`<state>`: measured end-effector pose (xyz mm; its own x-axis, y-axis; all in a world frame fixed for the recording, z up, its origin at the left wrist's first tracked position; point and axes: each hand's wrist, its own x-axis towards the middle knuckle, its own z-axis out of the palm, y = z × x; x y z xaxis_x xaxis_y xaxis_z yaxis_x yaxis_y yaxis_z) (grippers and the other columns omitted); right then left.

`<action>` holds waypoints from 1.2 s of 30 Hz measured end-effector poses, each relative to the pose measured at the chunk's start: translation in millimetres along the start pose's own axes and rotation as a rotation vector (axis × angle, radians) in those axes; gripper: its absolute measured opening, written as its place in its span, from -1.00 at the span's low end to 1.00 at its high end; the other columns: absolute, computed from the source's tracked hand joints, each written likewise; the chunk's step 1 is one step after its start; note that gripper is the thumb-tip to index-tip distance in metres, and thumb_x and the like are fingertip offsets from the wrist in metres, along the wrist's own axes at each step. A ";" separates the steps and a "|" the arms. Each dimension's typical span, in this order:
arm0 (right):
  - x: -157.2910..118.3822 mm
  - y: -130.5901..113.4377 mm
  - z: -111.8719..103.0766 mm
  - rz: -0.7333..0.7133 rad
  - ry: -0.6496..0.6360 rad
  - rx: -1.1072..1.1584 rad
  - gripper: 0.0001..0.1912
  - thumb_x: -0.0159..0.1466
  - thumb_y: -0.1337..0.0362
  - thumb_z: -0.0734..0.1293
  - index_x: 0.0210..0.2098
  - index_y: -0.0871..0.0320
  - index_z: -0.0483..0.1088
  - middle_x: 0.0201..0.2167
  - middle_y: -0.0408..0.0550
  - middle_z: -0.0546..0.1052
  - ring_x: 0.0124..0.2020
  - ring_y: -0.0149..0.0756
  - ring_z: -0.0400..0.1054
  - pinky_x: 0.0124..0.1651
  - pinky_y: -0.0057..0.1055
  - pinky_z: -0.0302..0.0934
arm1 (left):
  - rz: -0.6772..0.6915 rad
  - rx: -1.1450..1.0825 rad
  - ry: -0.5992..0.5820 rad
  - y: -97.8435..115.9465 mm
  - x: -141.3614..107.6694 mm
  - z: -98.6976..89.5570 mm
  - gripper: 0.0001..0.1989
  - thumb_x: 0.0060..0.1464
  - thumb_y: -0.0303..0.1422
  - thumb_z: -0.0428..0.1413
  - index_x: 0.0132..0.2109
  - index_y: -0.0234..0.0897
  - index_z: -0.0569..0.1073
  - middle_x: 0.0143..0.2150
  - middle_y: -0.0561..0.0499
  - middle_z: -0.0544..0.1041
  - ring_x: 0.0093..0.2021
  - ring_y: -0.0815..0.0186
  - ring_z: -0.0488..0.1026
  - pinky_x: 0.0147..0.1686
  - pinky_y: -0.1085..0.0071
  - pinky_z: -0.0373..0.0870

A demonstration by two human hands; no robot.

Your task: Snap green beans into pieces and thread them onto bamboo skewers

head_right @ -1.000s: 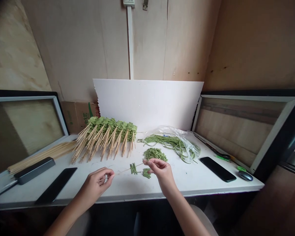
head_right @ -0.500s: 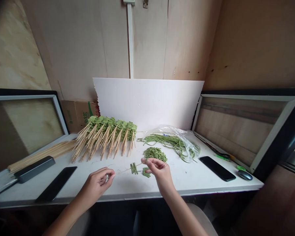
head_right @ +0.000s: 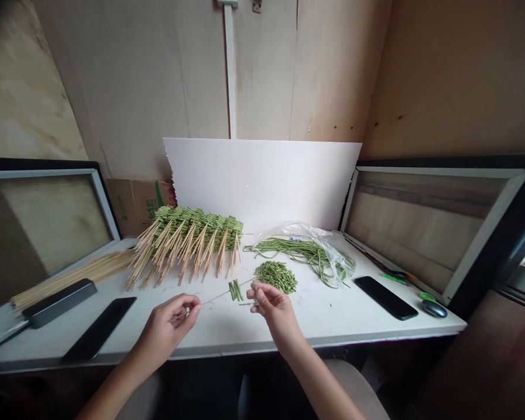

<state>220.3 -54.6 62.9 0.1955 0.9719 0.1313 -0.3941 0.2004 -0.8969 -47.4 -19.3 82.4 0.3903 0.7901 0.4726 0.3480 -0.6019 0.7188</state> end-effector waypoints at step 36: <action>4.7 -25.2 -8.8 -0.116 0.142 0.008 -0.66 0.08 0.10 0.62 -0.20 0.11 0.64 -0.24 0.05 0.69 -0.05 -0.03 0.55 -0.15 -0.25 0.42 | -0.012 0.006 -0.028 -3.3 0.0 4.8 -0.76 0.30 -0.21 0.09 -0.21 -0.27 0.52 -0.39 0.03 0.44 -0.50 0.41 0.21 -0.49 0.52 0.25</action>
<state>239.1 -56.1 82.4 0.3650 0.9150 0.1720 -0.3689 0.3118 -0.8756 -44.5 -17.9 77.6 0.4100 0.7938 0.4492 0.3581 -0.5930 0.7212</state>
